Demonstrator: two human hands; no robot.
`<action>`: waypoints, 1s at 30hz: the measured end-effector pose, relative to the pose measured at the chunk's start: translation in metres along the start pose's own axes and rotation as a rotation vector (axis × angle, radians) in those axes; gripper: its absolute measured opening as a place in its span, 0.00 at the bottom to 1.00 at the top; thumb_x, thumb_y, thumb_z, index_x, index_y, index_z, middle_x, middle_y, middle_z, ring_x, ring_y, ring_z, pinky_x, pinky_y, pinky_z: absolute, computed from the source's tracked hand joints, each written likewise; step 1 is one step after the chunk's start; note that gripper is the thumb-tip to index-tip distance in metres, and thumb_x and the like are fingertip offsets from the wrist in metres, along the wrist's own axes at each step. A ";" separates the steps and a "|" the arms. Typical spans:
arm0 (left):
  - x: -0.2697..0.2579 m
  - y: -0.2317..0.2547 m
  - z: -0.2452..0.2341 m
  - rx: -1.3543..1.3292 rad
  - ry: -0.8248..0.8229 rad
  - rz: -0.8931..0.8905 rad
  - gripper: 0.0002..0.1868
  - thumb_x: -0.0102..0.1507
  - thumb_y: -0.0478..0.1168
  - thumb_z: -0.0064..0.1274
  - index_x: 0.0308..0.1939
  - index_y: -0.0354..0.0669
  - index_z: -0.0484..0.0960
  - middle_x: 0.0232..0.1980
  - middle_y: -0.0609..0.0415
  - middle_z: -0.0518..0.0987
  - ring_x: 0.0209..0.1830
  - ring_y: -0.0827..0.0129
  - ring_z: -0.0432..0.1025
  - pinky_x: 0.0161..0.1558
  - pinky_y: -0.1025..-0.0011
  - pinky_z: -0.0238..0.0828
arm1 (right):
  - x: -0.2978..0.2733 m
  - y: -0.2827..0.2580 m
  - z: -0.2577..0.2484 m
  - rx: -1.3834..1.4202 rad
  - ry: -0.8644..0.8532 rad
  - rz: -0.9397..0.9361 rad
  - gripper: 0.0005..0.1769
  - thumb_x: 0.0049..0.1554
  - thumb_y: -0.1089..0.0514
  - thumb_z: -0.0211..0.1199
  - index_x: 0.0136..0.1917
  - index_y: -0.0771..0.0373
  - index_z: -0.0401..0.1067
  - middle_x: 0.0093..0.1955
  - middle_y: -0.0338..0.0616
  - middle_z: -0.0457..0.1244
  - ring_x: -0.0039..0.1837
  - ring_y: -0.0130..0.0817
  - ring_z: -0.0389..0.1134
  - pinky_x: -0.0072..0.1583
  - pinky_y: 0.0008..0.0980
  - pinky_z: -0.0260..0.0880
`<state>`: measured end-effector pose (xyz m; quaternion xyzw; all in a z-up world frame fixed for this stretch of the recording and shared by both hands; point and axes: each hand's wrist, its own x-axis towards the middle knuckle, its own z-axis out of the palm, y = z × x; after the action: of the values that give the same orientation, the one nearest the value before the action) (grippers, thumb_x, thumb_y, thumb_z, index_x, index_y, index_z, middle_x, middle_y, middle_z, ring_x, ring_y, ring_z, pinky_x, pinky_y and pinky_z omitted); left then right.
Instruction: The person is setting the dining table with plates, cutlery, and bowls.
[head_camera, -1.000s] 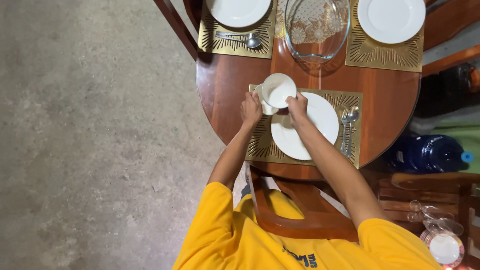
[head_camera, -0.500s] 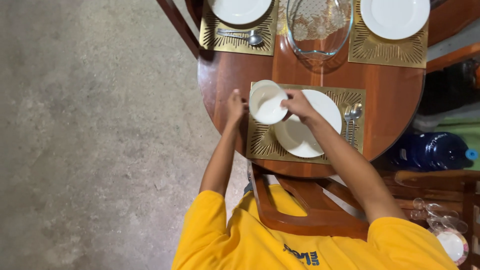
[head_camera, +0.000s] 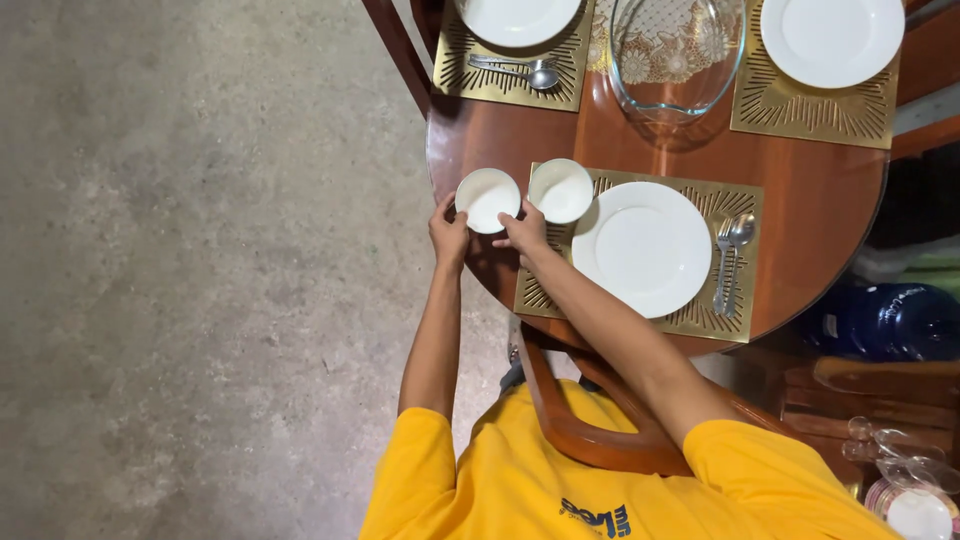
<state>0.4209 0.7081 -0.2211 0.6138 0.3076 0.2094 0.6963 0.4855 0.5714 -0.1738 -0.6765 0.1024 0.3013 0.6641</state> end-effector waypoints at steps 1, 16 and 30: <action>0.001 0.003 0.001 0.007 0.023 0.000 0.24 0.63 0.28 0.51 0.65 0.29 0.77 0.57 0.41 0.83 0.50 0.66 0.79 0.46 0.72 0.77 | 0.000 0.001 0.001 0.024 -0.005 0.019 0.26 0.58 0.65 0.62 0.69 0.67 0.64 0.61 0.51 0.64 0.54 0.42 0.72 0.41 0.39 0.82; 0.017 0.021 0.013 0.067 0.182 -0.147 0.25 0.61 0.26 0.45 0.63 0.33 0.79 0.45 0.44 0.83 0.33 0.62 0.76 0.32 0.65 0.74 | -0.021 -0.050 -0.112 -1.080 0.243 -0.707 0.32 0.59 0.47 0.68 0.74 0.54 0.65 0.71 0.44 0.62 0.67 0.43 0.67 0.66 0.43 0.69; -0.075 0.037 0.087 0.400 -0.217 0.341 0.46 0.62 0.33 0.61 0.79 0.31 0.51 0.76 0.27 0.60 0.75 0.44 0.61 0.72 0.55 0.64 | 0.007 -0.029 -0.153 -1.243 0.052 -0.436 0.91 0.30 0.24 0.80 0.84 0.60 0.25 0.83 0.60 0.42 0.85 0.49 0.36 0.79 0.62 0.27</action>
<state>0.4295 0.6011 -0.1665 0.8008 0.1588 0.1914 0.5449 0.5476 0.4290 -0.1632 -0.9463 -0.2142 0.1465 0.1930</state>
